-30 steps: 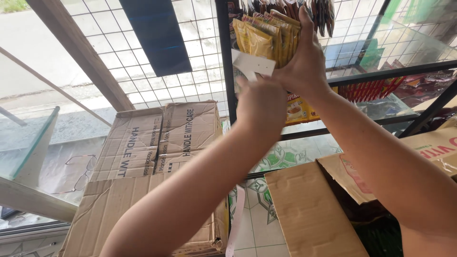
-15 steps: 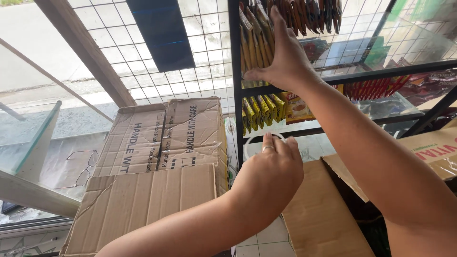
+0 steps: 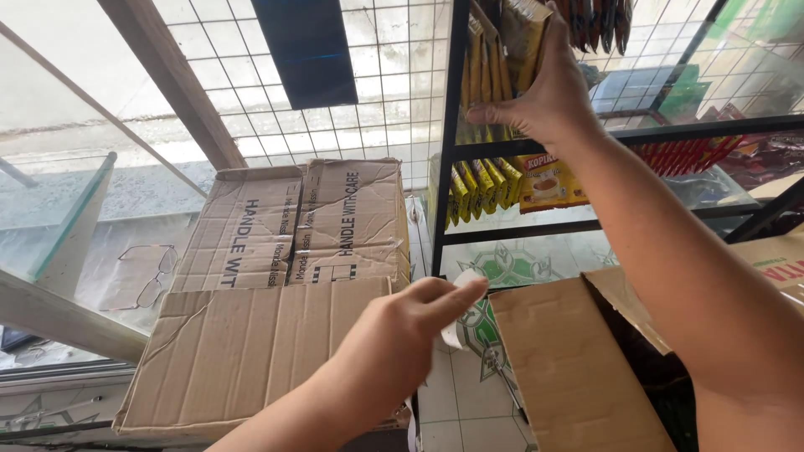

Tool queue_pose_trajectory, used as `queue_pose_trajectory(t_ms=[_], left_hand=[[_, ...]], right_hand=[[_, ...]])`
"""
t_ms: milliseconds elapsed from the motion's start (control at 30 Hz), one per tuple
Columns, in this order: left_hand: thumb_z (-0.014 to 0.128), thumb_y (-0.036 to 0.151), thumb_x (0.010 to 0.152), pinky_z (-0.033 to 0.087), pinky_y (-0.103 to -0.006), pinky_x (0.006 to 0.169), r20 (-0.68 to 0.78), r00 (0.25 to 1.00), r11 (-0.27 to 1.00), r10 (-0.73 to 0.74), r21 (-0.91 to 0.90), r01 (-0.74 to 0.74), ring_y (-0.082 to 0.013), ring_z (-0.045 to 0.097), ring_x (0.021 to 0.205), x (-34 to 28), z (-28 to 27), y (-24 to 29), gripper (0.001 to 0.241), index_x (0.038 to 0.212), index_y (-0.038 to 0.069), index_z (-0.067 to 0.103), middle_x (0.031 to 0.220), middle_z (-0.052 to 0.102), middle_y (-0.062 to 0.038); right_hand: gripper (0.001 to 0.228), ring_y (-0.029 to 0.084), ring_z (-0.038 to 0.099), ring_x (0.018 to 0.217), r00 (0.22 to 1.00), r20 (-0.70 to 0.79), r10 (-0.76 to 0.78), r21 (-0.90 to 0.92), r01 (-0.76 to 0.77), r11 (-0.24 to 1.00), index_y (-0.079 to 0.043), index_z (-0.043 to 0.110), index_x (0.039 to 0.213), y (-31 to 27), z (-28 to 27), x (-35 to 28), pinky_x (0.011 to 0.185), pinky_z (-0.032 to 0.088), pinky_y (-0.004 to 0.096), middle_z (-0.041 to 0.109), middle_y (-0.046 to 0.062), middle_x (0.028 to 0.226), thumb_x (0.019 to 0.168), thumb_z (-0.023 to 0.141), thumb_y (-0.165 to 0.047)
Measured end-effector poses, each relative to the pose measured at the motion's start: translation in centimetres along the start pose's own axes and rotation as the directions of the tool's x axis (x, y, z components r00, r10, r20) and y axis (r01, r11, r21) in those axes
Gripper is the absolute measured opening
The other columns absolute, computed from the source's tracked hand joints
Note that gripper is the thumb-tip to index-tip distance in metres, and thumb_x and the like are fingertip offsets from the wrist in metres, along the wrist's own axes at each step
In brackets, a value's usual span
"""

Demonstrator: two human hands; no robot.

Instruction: The person records items from a list and organizes food packets into boxes in a small grocery store.

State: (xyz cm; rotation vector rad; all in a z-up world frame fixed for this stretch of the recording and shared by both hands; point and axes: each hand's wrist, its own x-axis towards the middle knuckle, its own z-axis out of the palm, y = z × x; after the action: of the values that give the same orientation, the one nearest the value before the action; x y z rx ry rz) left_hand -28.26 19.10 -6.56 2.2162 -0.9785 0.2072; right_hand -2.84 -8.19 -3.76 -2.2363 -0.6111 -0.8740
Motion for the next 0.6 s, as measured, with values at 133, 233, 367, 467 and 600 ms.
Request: queue_pose_trajectory(t_ms=[133, 233, 367, 467, 600], left_hand=[[0.055, -0.018, 0.085, 0.06, -0.0335, 0.069, -0.063, 0.986, 0.966, -0.157, -0.216, 0.14, -0.0228, 0.075, 0.081, -2.4, -0.9, -1.8, 0.063, 0.133, 0.019, 0.07, 0.114, 0.074, -0.011], [0.047, -0.018, 0.089, 0.067, -0.028, 0.078, -0.101, 0.984, 0.91, -0.144, -0.404, 0.092, -0.0187, 0.077, 0.091, -4.1, -1.8, -2.0, 0.063, 0.136, 0.018, 0.067, 0.118, 0.072, -0.012], [0.049, -0.017, 0.093, 0.063, -0.0304, 0.082, -0.137, 0.978, 0.853, -0.158, -0.517, 0.065, -0.0193, 0.078, 0.101, -7.5, -2.2, -3.2, 0.054, 0.131, 0.014, 0.073, 0.118, 0.074, -0.011], [0.053, -0.012, 0.099, 0.064, -0.0331, 0.081, -0.15, 0.954, 0.788, -0.26, -0.604, 0.119, -0.0219, 0.079, 0.108, -10.5, -3.7, -4.3, 0.04, 0.125, 0.009, 0.075, 0.115, 0.075, -0.012], [0.055, -0.01, 0.094, 0.068, -0.0376, 0.073, -0.185, 0.837, 0.595, -0.515, -0.78, 0.193, -0.0294, 0.081, 0.102, -18.0, -6.3, -6.9, 0.044, 0.135, 0.001, 0.067, 0.119, 0.074, -0.019]], right_hand=[[0.129, 0.038, 0.047, 0.153, 0.967, 0.256, -0.013, -0.117, 0.045, 0.992, -0.019, 0.016, 0.167, -1.1, -1.0, -0.3, 0.121, 0.039, 0.051, 0.042, 0.021, 0.168, 0.071, 0.096, -0.051], [0.145, 0.049, 0.034, 0.15, 0.978, 0.195, -0.082, -0.156, 0.113, 0.981, -0.01, 0.003, 0.167, -1.7, -1.3, -0.2, 0.118, 0.037, 0.057, 0.025, 0.03, 0.169, 0.067, 0.099, -0.05], [0.145, 0.047, 0.037, 0.15, 0.995, 0.094, 0.022, -0.18, -0.005, 0.984, -0.009, 0.003, 0.166, -2.0, -2.4, -1.2, 0.112, 0.038, 0.055, 0.029, 0.031, 0.166, 0.065, 0.096, -0.055], [0.137, 0.038, 0.052, 0.15, 0.924, 0.113, 0.366, 0.117, -0.378, 0.918, -0.007, 0.017, 0.159, -3.9, -3.5, -3.1, 0.118, 0.044, 0.047, 0.045, 0.027, 0.161, 0.059, 0.089, -0.066], [0.105, 0.039, 0.032, 0.153, 0.902, -0.131, 0.412, 0.202, -0.382, 0.902, -0.005, 0.019, 0.164, -7.4, -5.9, -9.0, 0.117, 0.043, 0.051, 0.03, 0.027, 0.164, 0.089, 0.088, -0.03]])
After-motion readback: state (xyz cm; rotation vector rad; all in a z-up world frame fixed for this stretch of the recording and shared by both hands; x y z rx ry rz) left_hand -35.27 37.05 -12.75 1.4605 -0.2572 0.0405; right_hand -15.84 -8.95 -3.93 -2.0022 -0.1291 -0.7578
